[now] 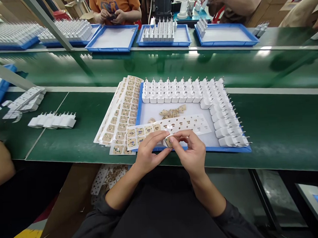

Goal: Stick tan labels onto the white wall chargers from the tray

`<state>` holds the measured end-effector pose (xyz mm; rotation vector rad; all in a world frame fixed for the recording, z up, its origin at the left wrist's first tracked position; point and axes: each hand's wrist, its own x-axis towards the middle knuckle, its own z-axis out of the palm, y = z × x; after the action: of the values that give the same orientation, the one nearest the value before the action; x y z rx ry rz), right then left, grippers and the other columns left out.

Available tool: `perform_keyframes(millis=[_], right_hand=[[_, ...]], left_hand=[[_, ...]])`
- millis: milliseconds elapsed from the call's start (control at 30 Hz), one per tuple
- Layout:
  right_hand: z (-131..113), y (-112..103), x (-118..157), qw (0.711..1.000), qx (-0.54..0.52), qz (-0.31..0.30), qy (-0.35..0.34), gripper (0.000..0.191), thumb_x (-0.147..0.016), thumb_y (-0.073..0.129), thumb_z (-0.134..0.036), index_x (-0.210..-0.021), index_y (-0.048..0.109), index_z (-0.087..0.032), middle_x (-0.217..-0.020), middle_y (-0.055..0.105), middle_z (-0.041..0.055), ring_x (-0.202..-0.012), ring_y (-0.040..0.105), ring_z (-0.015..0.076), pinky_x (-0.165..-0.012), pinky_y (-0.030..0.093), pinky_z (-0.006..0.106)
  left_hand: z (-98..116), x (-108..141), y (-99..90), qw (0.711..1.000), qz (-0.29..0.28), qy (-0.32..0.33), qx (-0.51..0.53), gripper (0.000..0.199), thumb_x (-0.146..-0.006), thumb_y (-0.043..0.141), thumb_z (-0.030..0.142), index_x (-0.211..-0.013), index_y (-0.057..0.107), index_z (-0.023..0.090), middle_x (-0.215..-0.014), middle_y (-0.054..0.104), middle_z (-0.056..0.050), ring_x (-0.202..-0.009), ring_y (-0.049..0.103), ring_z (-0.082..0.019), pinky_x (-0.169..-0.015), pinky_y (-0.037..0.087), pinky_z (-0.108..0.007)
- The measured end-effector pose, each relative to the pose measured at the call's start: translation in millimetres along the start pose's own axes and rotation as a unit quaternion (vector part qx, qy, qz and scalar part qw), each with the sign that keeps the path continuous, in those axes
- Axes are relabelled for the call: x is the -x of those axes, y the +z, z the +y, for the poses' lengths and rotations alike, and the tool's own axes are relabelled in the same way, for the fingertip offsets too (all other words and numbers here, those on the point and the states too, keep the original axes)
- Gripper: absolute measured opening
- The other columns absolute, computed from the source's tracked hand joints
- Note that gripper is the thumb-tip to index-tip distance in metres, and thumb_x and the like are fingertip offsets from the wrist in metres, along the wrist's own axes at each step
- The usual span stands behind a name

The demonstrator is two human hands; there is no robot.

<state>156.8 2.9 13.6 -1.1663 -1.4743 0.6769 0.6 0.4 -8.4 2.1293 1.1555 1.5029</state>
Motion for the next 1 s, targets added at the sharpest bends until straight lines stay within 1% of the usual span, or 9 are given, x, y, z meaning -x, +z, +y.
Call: perform_keyframes(millis=[67,133,233,300,367,433,567,700,1000], right_hand=[[-1,2,0,0.999,0.031,0.007,-0.035,0.004,-0.091,0.07,-0.021,-0.092,0.067,-0.024,-0.082,0.068,0.0005,-0.075,0.065,0.0159,-0.069,0.058,0.032],[-1,2,-1,0.997,0.047,0.01,-0.055,0.007,-0.089,0.071,-0.022,-0.096,0.067,-0.024,-0.088,0.066,0.002,-0.079,0.064,0.0164,-0.065,0.059,0.03],[0,0,-2,1.0,0.003,-0.013,-0.009,0.033,-0.084,0.077,-0.027,-0.115,0.065,-0.027,-0.105,0.063,0.0044,-0.089,0.063,0.0175,-0.061,0.06,0.028],[3,-2,-3,0.996,-0.058,-0.064,0.038,0.041,-0.083,0.078,-0.029,-0.121,0.062,-0.03,-0.108,0.062,0.004,-0.095,0.064,0.0184,-0.067,0.062,0.028],[6,-4,-4,0.983,-0.123,-0.117,0.073,0.031,-0.085,0.075,-0.03,-0.115,0.066,-0.029,-0.109,0.063,0.0043,-0.101,0.065,0.0196,-0.074,0.062,0.03],[10,-4,-5,0.971,-0.176,-0.131,0.095,0.017,-0.088,0.07,-0.031,-0.104,0.069,-0.027,-0.107,0.064,0.0052,-0.102,0.065,0.0205,-0.077,0.061,0.031],[14,3,-5,0.965,-0.226,-0.08,0.108,0.008,-0.088,0.067,-0.031,-0.094,0.067,-0.026,-0.098,0.061,0.0034,-0.097,0.062,0.0195,-0.078,0.058,0.031],[11,10,-4,0.962,-0.238,-0.067,0.118,0.014,-0.083,0.072,-0.03,-0.092,0.061,-0.026,-0.097,0.057,0.0013,-0.092,0.059,0.0176,-0.076,0.056,0.029],[11,15,-3,0.97,-0.221,-0.03,0.096,0.007,-0.084,0.065,-0.027,-0.088,0.058,-0.026,-0.089,0.056,0.0011,-0.089,0.057,0.0187,-0.078,0.052,0.031]], left_hand=[[-1,0,0.2,1.0,0.003,0.001,-0.003,0.044,-0.087,0.075,0.018,-0.129,0.063,0.022,-0.118,0.074,-0.011,-0.112,0.071,-0.024,-0.097,0.061,-0.039],[-2,1,0.4,1.0,0.008,0.0,0.001,0.044,-0.087,0.075,0.017,-0.129,0.063,0.023,-0.119,0.074,-0.011,-0.113,0.071,-0.023,-0.098,0.061,-0.039],[-6,4,1.4,0.999,0.022,-0.019,0.023,0.044,-0.088,0.074,0.017,-0.13,0.062,0.024,-0.121,0.074,-0.01,-0.115,0.07,-0.024,-0.099,0.06,-0.04],[-9,8,2.8,0.997,0.04,-0.051,0.049,0.043,-0.088,0.074,0.018,-0.129,0.062,0.024,-0.122,0.073,-0.011,-0.118,0.069,-0.025,-0.1,0.06,-0.042],[-12,12,4.6,0.992,0.056,-0.079,0.076,0.042,-0.087,0.075,0.019,-0.127,0.063,0.024,-0.124,0.071,-0.012,-0.12,0.069,-0.027,-0.1,0.06,-0.045],[-13,15,6.8,0.99,0.062,-0.083,0.091,0.042,-0.085,0.078,0.02,-0.125,0.063,0.024,-0.123,0.071,-0.012,-0.12,0.069,-0.028,-0.101,0.059,-0.047],[-10,14,11.1,0.994,0.075,-0.036,0.075,0.045,-0.082,0.08,0.016,-0.123,0.063,0.024,-0.119,0.072,-0.01,-0.118,0.069,-0.027,-0.102,0.059,-0.047],[-6,8,13.5,0.995,0.087,0.029,0.025,0.047,-0.081,0.079,0.01,-0.122,0.062,0.023,-0.115,0.072,-0.009,-0.117,0.069,-0.025,-0.101,0.06,-0.046],[-3,8,14.9,0.993,0.091,0.059,-0.04,0.044,-0.083,0.078,0.015,-0.122,0.06,0.026,-0.113,0.074,-0.007,-0.115,0.071,-0.026,-0.098,0.062,-0.047]])
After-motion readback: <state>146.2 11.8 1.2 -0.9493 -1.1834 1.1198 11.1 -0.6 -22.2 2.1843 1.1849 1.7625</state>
